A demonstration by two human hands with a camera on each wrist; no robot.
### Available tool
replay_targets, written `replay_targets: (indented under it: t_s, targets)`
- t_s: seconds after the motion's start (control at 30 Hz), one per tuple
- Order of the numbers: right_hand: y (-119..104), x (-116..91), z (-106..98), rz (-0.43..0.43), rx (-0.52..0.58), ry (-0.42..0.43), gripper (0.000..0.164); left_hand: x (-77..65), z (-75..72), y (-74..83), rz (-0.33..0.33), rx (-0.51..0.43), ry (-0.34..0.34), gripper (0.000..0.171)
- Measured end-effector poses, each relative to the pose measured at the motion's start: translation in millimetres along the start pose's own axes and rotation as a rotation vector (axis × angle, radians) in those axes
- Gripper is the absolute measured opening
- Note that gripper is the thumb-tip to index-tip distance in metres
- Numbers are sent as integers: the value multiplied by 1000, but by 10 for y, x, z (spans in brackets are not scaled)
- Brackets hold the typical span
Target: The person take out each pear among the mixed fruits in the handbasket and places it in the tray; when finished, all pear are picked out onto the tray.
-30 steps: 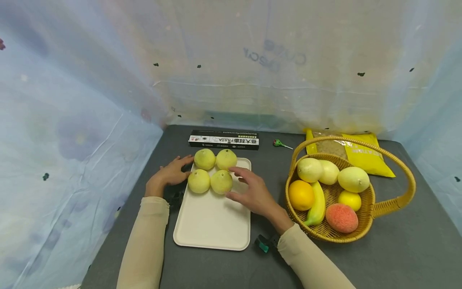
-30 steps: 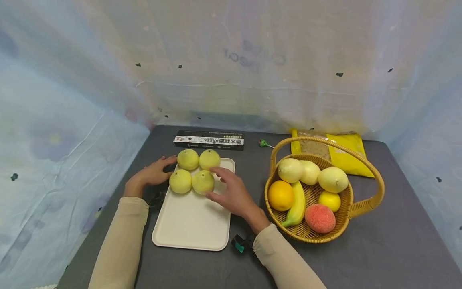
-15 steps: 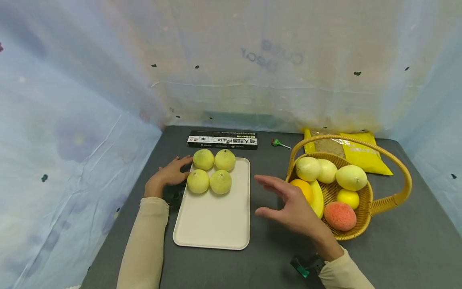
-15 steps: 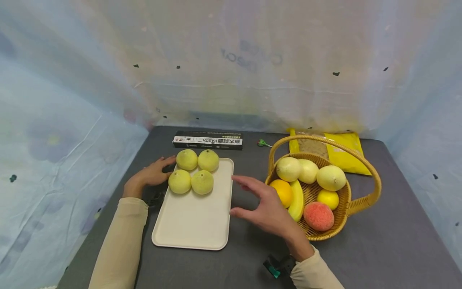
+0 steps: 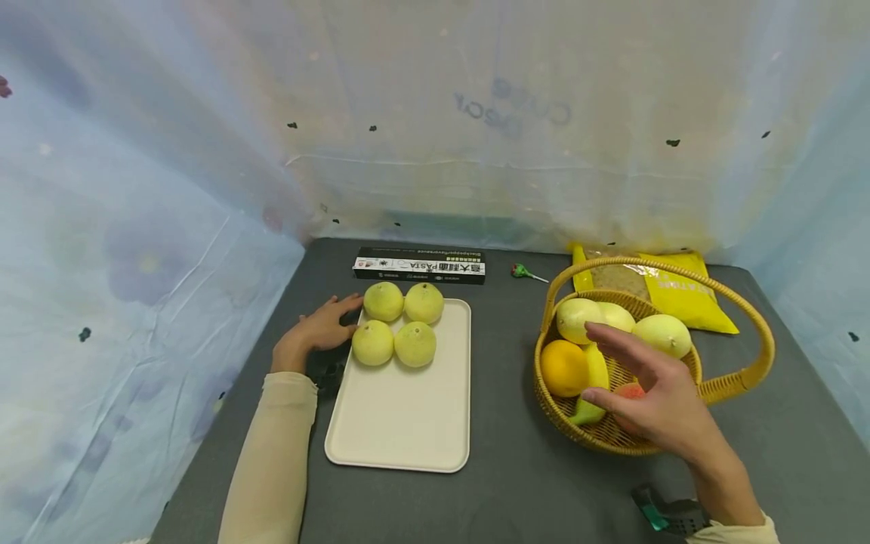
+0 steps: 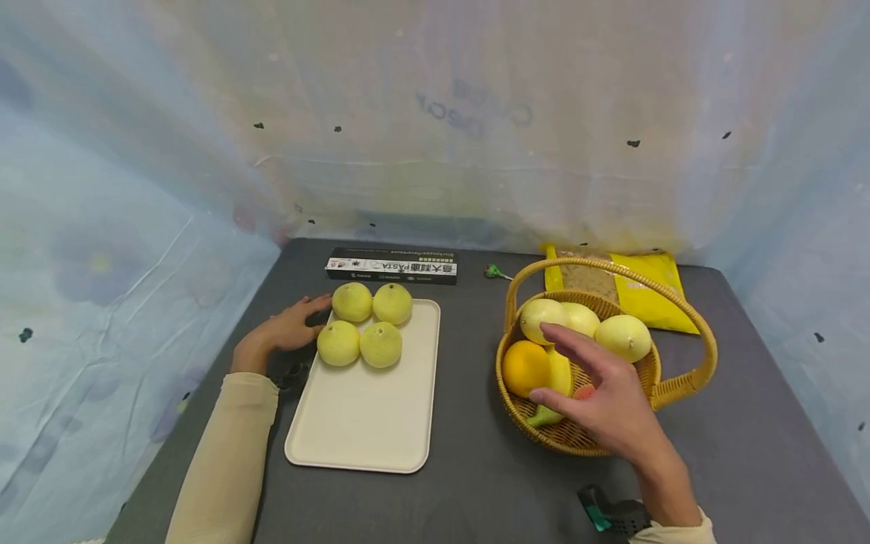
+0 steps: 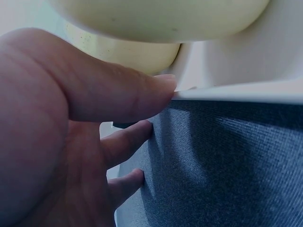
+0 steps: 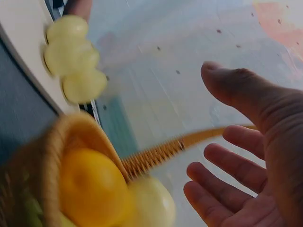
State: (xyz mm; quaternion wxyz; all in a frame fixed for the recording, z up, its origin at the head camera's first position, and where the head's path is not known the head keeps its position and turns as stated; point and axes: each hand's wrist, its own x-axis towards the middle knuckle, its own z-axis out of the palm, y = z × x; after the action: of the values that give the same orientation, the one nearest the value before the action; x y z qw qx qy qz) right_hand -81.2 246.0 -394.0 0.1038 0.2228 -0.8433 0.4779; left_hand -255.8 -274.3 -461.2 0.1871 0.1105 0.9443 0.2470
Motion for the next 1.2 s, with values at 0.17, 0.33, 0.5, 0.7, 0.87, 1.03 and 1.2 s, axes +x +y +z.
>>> replay_targets:
  t_s: [0.17,0.33,0.5,0.7,0.87,1.03,1.2]
  targets:
    - [31,-44,-171,19,-57,40,90,8,1,-8,-3,12,4,68]
    - [34,8,-245,20,-142,88,88,-5,-1,-4,-6,8,3,68]
    - [57,113,-282,2,-247,105,91,-20,0,12,-8,0,2,68]
    - [93,256,-338,126,-371,39,80,-22,5,20,-5,-1,3,68]
    - [152,408,-342,185,-390,-62,73,-18,4,19,-5,-1,0,68]
    - [248,537,-302,174,-397,-110,73,-9,5,13,-5,4,3,69]
    - [347,645,-254,185,-401,-153,70,-7,4,12,-4,4,7,69]
